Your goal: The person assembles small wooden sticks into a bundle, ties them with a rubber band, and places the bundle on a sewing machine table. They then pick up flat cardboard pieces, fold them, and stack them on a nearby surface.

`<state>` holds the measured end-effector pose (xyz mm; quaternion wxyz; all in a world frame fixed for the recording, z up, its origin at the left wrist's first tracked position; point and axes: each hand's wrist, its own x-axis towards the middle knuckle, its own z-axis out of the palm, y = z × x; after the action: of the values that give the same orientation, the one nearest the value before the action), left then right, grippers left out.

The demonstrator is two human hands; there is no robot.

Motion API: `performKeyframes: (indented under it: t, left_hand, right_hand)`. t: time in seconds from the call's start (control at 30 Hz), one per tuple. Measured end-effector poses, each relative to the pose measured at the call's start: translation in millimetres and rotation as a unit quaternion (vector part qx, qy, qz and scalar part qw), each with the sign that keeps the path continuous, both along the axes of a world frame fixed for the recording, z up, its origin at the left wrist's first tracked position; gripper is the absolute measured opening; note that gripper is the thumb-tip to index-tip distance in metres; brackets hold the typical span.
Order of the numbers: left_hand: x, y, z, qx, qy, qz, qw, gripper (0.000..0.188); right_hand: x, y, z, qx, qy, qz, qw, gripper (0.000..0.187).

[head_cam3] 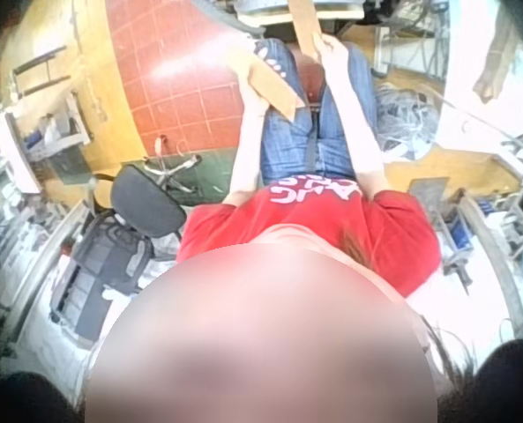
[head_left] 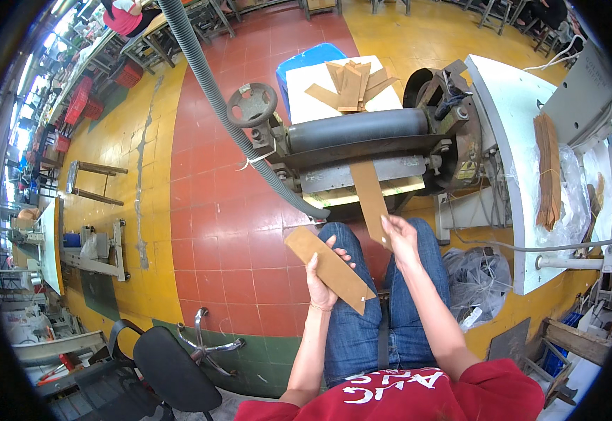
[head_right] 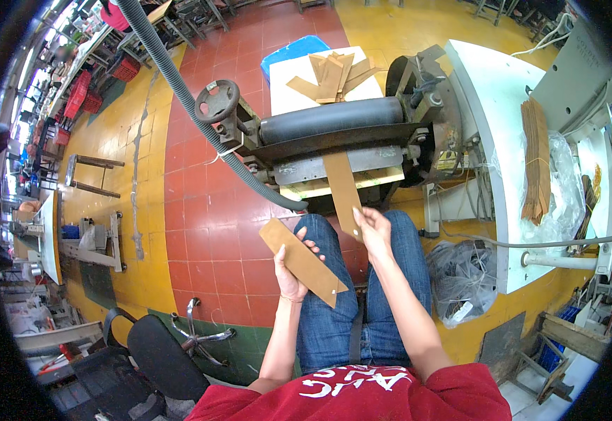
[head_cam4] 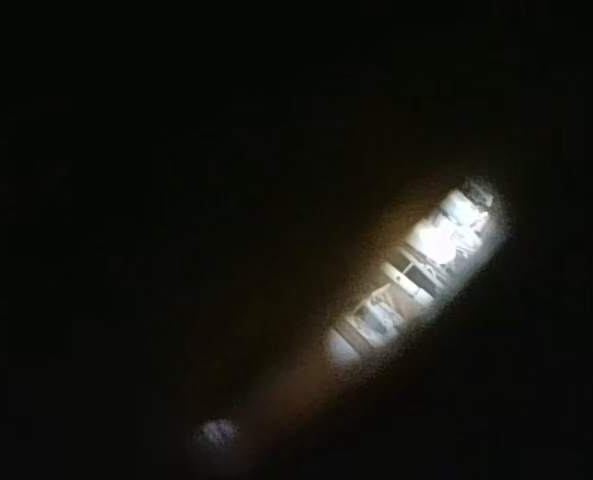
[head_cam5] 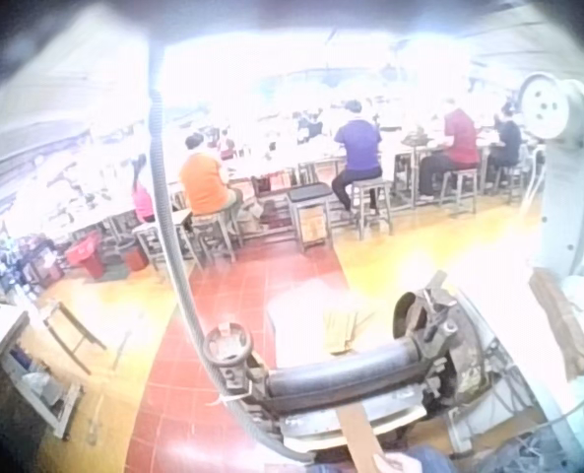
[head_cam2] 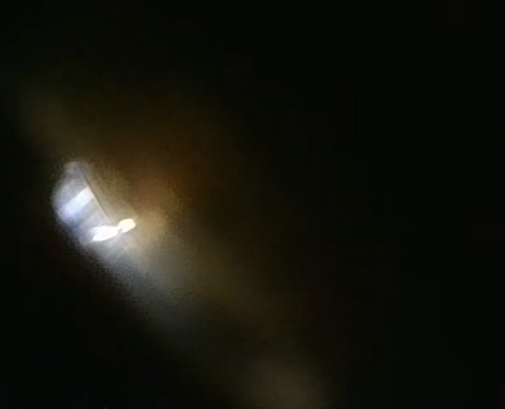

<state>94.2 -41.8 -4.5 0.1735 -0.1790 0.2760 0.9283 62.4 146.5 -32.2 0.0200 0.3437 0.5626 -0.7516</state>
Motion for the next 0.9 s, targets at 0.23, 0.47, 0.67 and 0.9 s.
performKeyframes:
  t: [0.23,0.47,0.67,0.9]
  left_hand:
    - [-0.1,2.9,3.8,0.045,0.021,-0.011,0.999,0.071]
    - [-1.2,6.5,-6.4,0.029,-0.020,-0.023,0.999,0.057]
    - [-0.3,8.2,-3.5,-0.126,0.006,-0.021,0.992,0.050]
    - [-5.5,3.2,0.0,-0.047,0.000,0.019,0.999,0.056]
  right_hand:
    - [-53.3,-15.0,-15.9,0.357,0.054,-0.064,0.930,0.076]
    - [75.5,-17.7,5.7,-0.021,0.013,0.220,0.975,0.030]
    - [73.3,-17.5,56.4,0.229,0.093,0.291,0.924,0.029]
    - [16.9,-13.4,35.8,0.145,0.125,0.099,0.976,0.019]
